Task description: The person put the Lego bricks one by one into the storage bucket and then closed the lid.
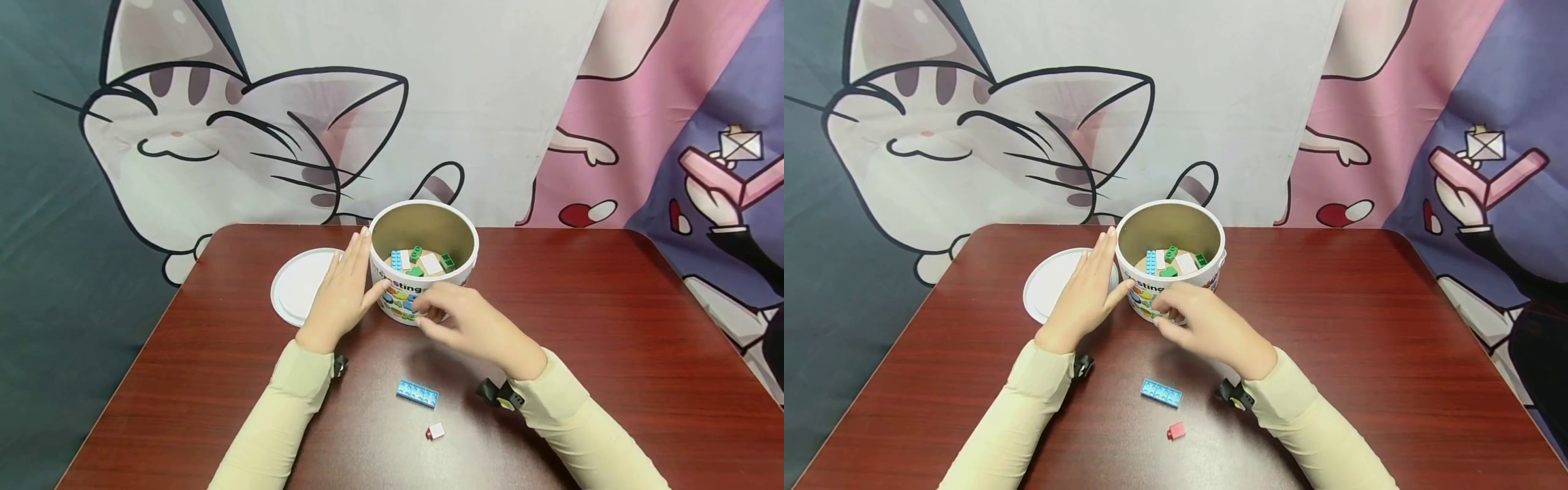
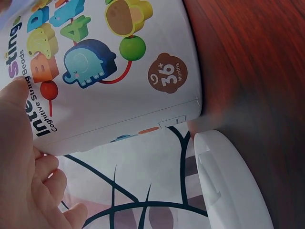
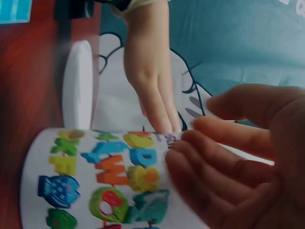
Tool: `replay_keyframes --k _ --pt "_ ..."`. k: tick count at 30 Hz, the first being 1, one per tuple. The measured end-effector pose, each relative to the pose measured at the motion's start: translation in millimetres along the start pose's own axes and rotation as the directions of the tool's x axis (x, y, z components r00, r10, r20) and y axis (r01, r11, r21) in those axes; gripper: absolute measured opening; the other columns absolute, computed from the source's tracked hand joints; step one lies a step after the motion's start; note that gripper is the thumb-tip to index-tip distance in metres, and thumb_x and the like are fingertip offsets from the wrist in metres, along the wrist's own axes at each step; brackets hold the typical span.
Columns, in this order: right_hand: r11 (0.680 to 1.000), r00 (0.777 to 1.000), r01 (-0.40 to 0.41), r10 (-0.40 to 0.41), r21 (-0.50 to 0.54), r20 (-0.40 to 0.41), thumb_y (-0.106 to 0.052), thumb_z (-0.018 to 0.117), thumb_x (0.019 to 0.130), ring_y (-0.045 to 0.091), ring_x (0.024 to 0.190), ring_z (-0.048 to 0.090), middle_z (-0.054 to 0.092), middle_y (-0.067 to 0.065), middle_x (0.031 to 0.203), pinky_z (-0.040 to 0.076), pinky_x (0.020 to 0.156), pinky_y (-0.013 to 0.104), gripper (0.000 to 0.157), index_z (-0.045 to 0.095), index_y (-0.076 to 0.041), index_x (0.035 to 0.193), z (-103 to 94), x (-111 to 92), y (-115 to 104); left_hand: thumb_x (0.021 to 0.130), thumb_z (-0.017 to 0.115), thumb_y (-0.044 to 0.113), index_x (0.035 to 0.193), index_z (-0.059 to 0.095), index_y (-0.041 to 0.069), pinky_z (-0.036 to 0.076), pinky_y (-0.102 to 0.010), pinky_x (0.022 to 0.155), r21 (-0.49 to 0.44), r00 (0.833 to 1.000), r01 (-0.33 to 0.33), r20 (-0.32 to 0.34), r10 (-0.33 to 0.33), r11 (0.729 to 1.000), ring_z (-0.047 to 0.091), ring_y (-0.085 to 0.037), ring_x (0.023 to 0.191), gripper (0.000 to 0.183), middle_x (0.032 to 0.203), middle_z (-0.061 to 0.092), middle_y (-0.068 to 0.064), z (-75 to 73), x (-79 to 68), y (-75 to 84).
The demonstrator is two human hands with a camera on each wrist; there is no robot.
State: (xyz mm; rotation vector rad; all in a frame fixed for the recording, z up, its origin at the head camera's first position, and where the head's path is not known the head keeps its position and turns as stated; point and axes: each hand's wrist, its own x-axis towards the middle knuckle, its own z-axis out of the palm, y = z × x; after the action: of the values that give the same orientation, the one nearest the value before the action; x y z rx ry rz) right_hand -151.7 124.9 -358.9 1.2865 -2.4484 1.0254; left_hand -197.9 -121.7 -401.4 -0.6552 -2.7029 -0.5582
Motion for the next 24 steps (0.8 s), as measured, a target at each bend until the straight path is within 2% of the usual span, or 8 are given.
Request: replay_keyframes --k 4,7,12,15,20,24 --pt "0.996 0.982 -0.07 0.077 -0.048 0.174 -0.005 0.072 0.09 0.011 0.081 0.062 0.066 -0.002 0.091 0.054 0.075 0.025 0.009 0.07 -0.006 0.098 7.3 -1 -3 0.103 0.054 0.046 0.162 0.011 0.003 0.017 -0.054 0.122 0.002 1.0 0.005 0.005 -0.005 1.0 0.012 -0.021 0.156 0.085 0.17 0.012 -0.009 -0.2 1.2 0.3" --pt "0.995 0.957 -0.077 0.093 -0.069 0.276 -0.006 0.074 0.089 0.015 0.08 0.063 0.065 0.001 0.091 0.054 0.074 0.025 0.01 0.071 -0.004 0.098 14.6 -2 -3 0.103 0.054 0.046 0.162 0.011 0.003 0.017 -0.055 0.122 0.003 1.0 0.007 0.009 -0.007 1.0 0.011 -0.021 0.156 0.085 0.17 0.012 -0.009 -0.5 1.4 0.8" --pt "0.991 0.906 -0.108 0.131 -0.08 0.402 -0.011 0.078 0.086 0.018 0.083 0.063 0.065 0.005 0.091 0.053 0.075 0.026 0.013 0.07 -0.004 0.094 26.9 -3 -6 0.104 0.053 0.046 0.163 0.01 0.003 0.015 -0.053 0.123 -0.003 1.0 0.019 0.02 -0.019 1.0 0.009 -0.02 0.156 0.085 0.17 0.011 -0.008 -2.4 1.5 1.9" --pt "0.985 0.878 -0.141 0.169 -0.096 0.447 -0.013 0.08 0.085 0.015 0.083 0.062 0.065 0.005 0.09 0.052 0.076 0.026 0.015 0.069 -0.007 0.092 31.4 -4 -10 0.104 0.053 0.046 0.163 0.01 0.004 0.016 -0.054 0.122 -0.002 1.0 0.018 0.019 -0.018 1.0 0.01 -0.02 0.156 0.085 0.17 0.011 -0.008 -2.7 2.0 2.0" --pt "0.98 0.857 -0.147 0.196 -0.137 0.477 -0.016 0.083 0.081 0.007 0.075 0.053 0.06 -0.001 0.081 0.048 0.069 0.023 0.02 0.065 -0.009 0.087 37.9 -7 -15 0.104 0.053 0.046 0.163 0.009 0.004 0.015 -0.054 0.122 -0.005 1.0 0.014 0.02 -0.014 1.0 0.009 -0.02 0.156 0.085 0.17 0.011 -0.008 -1.6 1.7 1.2" --pt "0.97 0.832 -0.174 0.237 -0.169 0.502 -0.019 0.086 0.078 0.005 0.07 0.047 0.055 -0.003 0.078 0.043 0.063 0.021 0.024 0.064 -0.011 0.085 44.5 -10 -18 0.104 0.053 0.047 0.163 0.009 0.004 0.014 -0.053 0.123 -0.008 1.0 0.017 0.021 -0.017 1.0 0.008 -0.019 0.156 0.085 0.17 0.012 -0.008 -0.8 1.0 0.5"
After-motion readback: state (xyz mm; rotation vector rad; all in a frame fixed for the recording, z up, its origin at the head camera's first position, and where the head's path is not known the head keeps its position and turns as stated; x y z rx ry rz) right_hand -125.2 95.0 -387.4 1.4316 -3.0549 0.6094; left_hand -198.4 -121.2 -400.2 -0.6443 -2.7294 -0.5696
